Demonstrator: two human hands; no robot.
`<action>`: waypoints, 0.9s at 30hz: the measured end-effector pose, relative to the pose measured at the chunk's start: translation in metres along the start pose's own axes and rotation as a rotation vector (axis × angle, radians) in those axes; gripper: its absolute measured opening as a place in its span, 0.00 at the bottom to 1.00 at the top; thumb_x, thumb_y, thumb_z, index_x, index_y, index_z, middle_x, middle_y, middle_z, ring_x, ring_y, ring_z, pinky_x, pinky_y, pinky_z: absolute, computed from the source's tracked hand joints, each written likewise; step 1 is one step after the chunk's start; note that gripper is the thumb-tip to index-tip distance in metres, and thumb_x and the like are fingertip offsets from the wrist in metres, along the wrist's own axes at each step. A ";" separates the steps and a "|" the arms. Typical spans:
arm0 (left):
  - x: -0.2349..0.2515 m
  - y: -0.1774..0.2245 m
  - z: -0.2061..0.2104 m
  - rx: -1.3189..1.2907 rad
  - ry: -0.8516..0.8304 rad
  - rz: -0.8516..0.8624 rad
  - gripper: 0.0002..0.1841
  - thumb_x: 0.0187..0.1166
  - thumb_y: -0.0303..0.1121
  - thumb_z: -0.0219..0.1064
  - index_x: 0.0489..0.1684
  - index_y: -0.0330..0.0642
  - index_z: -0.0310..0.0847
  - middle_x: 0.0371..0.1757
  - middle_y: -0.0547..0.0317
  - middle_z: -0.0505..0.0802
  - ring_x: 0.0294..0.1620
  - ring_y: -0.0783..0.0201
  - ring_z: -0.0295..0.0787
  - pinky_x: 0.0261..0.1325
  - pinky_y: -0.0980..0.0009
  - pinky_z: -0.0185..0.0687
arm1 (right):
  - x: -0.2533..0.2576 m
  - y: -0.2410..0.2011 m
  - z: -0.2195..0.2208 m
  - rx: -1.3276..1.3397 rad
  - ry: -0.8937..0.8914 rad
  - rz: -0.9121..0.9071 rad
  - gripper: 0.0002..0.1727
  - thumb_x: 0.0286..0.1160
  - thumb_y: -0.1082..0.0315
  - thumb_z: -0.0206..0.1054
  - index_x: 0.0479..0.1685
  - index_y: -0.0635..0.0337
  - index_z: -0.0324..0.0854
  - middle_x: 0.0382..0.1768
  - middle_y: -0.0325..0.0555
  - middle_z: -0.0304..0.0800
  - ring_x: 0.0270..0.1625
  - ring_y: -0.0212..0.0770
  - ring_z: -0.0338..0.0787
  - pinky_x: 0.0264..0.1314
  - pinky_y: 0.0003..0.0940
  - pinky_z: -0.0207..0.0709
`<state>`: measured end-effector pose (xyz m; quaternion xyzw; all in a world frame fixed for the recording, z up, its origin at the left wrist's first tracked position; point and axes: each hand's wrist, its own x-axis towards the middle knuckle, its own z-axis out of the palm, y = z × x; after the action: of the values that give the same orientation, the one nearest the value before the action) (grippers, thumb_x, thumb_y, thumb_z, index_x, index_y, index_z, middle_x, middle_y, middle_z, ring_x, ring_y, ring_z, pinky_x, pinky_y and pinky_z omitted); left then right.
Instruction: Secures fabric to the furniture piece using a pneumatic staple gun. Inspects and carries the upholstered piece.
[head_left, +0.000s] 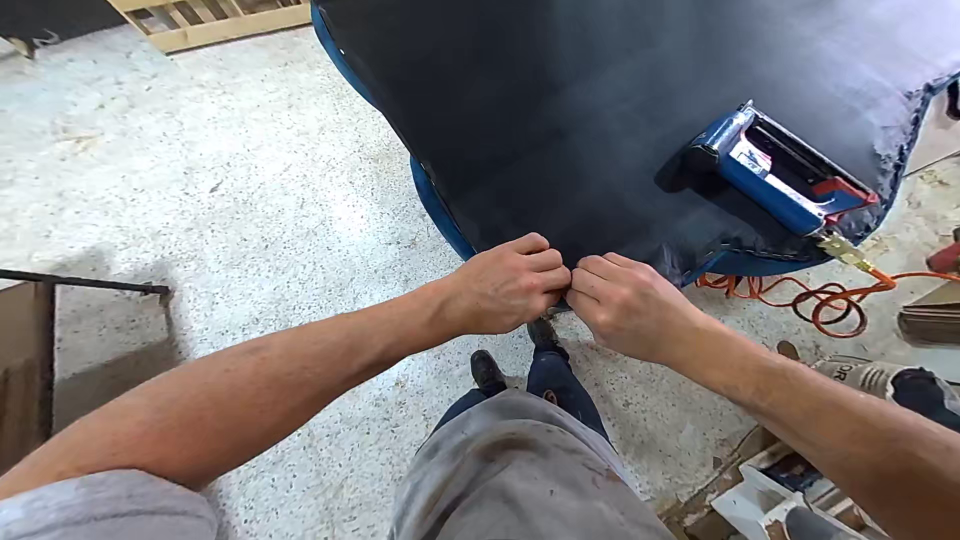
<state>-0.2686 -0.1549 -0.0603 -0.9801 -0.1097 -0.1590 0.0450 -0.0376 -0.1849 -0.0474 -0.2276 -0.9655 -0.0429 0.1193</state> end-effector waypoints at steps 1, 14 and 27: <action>-0.003 0.003 -0.002 0.010 -0.026 -0.022 0.13 0.83 0.23 0.57 0.43 0.41 0.92 0.49 0.59 0.93 0.55 0.58 0.85 0.66 0.60 0.73 | 0.000 -0.001 -0.002 0.009 -0.028 0.008 0.09 0.72 0.78 0.61 0.25 0.63 0.83 0.31 0.48 0.84 0.40 0.49 0.87 0.37 0.40 0.78; -0.025 0.077 0.030 0.093 0.093 -0.597 0.18 0.70 0.34 0.61 0.59 0.54 0.85 0.77 0.65 0.85 0.72 0.58 0.78 0.68 0.57 0.66 | -0.031 -0.033 0.005 -0.063 -0.080 0.241 0.21 0.78 0.65 0.60 0.64 0.67 0.86 0.57 0.51 0.91 0.62 0.50 0.88 0.61 0.43 0.82; 0.003 0.133 0.069 0.232 0.126 -0.967 0.35 0.75 0.38 0.59 0.90 0.59 0.67 0.94 0.70 0.64 0.94 0.55 0.50 0.86 0.45 0.43 | -0.080 0.110 -0.068 0.007 -0.007 0.712 0.30 0.76 0.43 0.64 0.71 0.52 0.84 0.70 0.60 0.83 0.71 0.65 0.82 0.66 0.69 0.76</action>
<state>-0.2147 -0.2750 -0.1314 -0.7942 -0.5653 -0.2073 0.0815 0.0958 -0.1302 0.0014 -0.5496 -0.8261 0.0055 0.1245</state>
